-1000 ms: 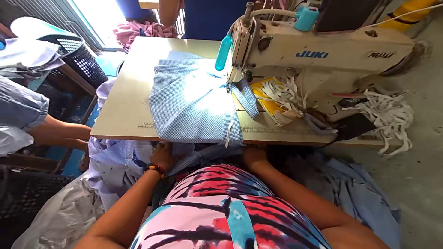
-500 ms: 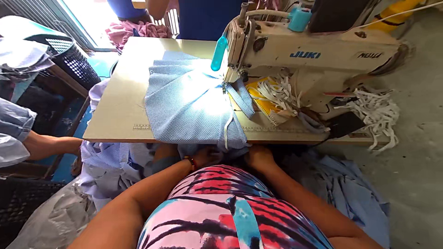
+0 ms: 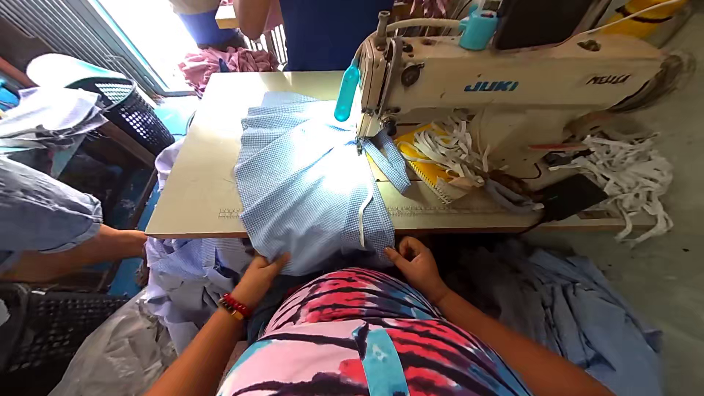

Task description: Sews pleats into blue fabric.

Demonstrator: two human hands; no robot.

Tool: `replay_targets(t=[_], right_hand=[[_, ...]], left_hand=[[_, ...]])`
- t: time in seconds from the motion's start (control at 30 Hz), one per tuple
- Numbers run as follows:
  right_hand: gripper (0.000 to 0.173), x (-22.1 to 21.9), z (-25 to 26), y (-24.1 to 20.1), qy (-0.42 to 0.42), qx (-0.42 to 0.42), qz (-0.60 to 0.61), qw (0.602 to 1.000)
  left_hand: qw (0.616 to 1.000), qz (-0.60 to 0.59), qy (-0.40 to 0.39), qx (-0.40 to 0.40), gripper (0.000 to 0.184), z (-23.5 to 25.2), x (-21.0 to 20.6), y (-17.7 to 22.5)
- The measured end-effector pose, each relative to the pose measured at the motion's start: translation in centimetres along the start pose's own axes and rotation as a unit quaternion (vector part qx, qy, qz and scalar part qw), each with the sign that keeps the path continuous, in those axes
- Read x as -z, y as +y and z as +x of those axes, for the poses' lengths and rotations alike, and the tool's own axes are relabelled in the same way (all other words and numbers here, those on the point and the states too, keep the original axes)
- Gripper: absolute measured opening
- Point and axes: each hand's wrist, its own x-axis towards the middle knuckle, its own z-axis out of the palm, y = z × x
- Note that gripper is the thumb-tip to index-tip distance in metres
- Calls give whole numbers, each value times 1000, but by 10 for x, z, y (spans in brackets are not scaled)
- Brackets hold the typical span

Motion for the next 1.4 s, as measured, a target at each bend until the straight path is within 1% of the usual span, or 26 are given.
replay_targets(t=[0.03, 0.1, 0.17, 0.2, 0.27, 0.3, 0.33, 0.4, 0.47, 0.53, 0.57, 0.63, 0.7, 0.77, 0.83, 0.87, 0.93, 1.0, 1.03, 1.07, 1.13, 1.17, 1.2, 1.27, 1.33, 1.4], right_hand=[[28, 3, 0, -7, 6, 6, -59, 998], [40, 4, 5, -23, 22, 40, -173, 984], [48, -2, 14, -37, 42, 89, -288, 953], [52, -7, 19, -43, 48, 105, -341, 933], [57, -17, 26, -52, 34, 96, -413, 905], [57, -20, 28, -54, 22, 84, -428, 899], [52, -22, 29, -56, 9, 78, -428, 900], [33, -22, 29, -59, -8, 74, -397, 915], [23, -19, 30, -63, -16, 48, -351, 935], [24, -17, 32, -70, -20, 7, -317, 948], [26, -16, 33, -75, -24, -11, -317, 948], [28, -17, 38, -87, -44, -38, -345, 937], [29, -17, 47, -91, -57, -33, -347, 936], [29, -15, 58, -87, -70, -47, -256, 963], [26, -14, 65, -83, -55, -86, -95, 990], [25, -13, 66, -86, -43, -117, -9, 992], [21, -14, 61, -96, -29, -178, 122, 976], [18, -18, 51, -96, -35, -216, 162, 962], [18, -23, 45, -93, -53, -219, 148, 963], [22, -25, 40, -89, -76, -214, 114, 967], [38, -25, 34, -90, -98, -156, -39, 982], [42, -24, 32, -94, -97, -119, -126, 980], [45, -22, 33, -99, -87, -90, -196, 973], [44, -19, 44, -104, -50, -51, -282, 957], [47, -18, 60, -104, -53, -77, -320, 943], [52, -19, 71, -104, -88, -126, -340, 928]], left_hand=[[999, 28, 21, -37, 28, -3, 14, 6], [987, 100, 82, -99, 22, -2, 42, 19], [963, 185, 151, -122, 24, 5, 63, 36], [948, 224, 185, -131, 26, 10, 68, 46], [915, 297, 241, -129, 34, 25, 72, 67], [901, 329, 259, -117, 40, 36, 73, 75], [890, 354, 272, -95, 43, 47, 74, 83], [888, 377, 261, -39, 46, 65, 78, 93], [897, 357, 256, -41, 50, 78, 79, 98], [897, 350, 256, -77, 52, 88, 73, 105], [900, 356, 232, -100, 50, 96, 69, 107], [902, 387, 152, -119, 42, 119, 55, 102], [873, 467, 88, -110, 46, 137, 37, 92], [838, 529, 83, -103, 51, 145, 27, 89], [828, 545, 84, -105, 54, 162, 38, 87], [831, 540, 80, -110, 55, 172, 48, 88], [834, 531, 72, -129, 53, 192, 68, 92], [815, 553, 87, -154, 51, 205, 76, 95], [804, 557, 108, -179, 48, 207, 72, 98], [803, 541, 130, -215, 42, 204, 61, 103], [823, 462, 159, -290, 30, 185, 19, 119], [840, 413, 160, -315, 25, 168, -9, 124], [864, 372, 135, -311, 23, 148, -39, 129], [908, 307, 50, -280, 20, 119, -89, 128], [914, 298, 4, -275, 17, 109, -118, 113], [902, 329, -4, -280, 25, 112, -132, 100]])
